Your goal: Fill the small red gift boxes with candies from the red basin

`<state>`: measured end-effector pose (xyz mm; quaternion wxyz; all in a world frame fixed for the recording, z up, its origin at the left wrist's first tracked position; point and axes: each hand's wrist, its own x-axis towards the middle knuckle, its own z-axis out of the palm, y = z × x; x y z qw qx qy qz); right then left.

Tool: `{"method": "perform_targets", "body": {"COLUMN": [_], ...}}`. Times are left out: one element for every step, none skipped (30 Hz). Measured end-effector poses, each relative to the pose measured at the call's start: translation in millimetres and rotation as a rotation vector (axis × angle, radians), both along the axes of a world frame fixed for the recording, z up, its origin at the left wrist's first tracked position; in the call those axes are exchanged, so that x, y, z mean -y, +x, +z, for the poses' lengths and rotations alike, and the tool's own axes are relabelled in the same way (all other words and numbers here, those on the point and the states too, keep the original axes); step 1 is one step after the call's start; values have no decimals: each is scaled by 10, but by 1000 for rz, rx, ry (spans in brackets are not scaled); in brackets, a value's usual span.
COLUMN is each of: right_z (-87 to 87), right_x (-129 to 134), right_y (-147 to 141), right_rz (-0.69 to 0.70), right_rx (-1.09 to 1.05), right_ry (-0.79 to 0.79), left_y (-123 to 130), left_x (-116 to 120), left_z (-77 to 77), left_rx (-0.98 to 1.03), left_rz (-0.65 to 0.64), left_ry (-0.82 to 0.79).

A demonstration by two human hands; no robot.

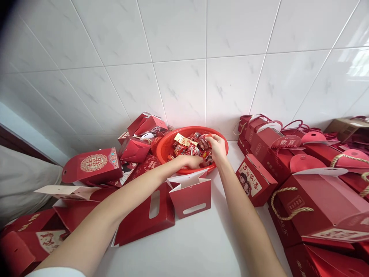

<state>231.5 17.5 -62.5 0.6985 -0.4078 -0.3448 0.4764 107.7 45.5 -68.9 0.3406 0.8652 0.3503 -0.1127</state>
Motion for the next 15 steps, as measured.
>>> {"method": "perform_targets", "body": {"right_z": [8,15,19,21,20,15,7,-2,-13,-23,-34,-43,-52,-59,-65], "right_x": [1,0,-3,-10,-18,-27,-37,-46,-54,-61,-66,-72,-77,-83,-89], "right_y": [-1,-2,-2,-2,-1,2,5,9,13,18,23,27,31,34,37], "right_rz": [-14,-31,-51,-75,-99,-116,-126,-127,-122,-117,-112,-110,-110,-115,-121], "right_rx": [-7,-20,-39,-61,-83,-100,-109,-109,-104,-97,-91,-87,-86,-89,-93], "right_ry": [-3,-8,-12,-10,-6,1,8,15,19,19,20,20,21,21,22], "left_y": [-2,-18,-45,-82,-124,-166,-203,-233,-255,-267,-272,-273,-271,-270,-271], "left_x": [-28,-60,-97,-136,-176,-214,-248,-276,-296,-308,-313,-313,-310,-305,-302], "left_z": [15,38,64,90,114,132,145,152,155,154,150,145,139,131,123], "left_rx": [-11,-16,10,91,206,344,482,600,685,742,777,800,813,812,801], "left_rz": [0,6,30,86,169,266,361,439,494,526,535,527,513,496,484], "left_ry": [-15,-26,-35,-44,-61,-93,-143,-206,-280,-352,-411,-450,-472,-482,-474]}}
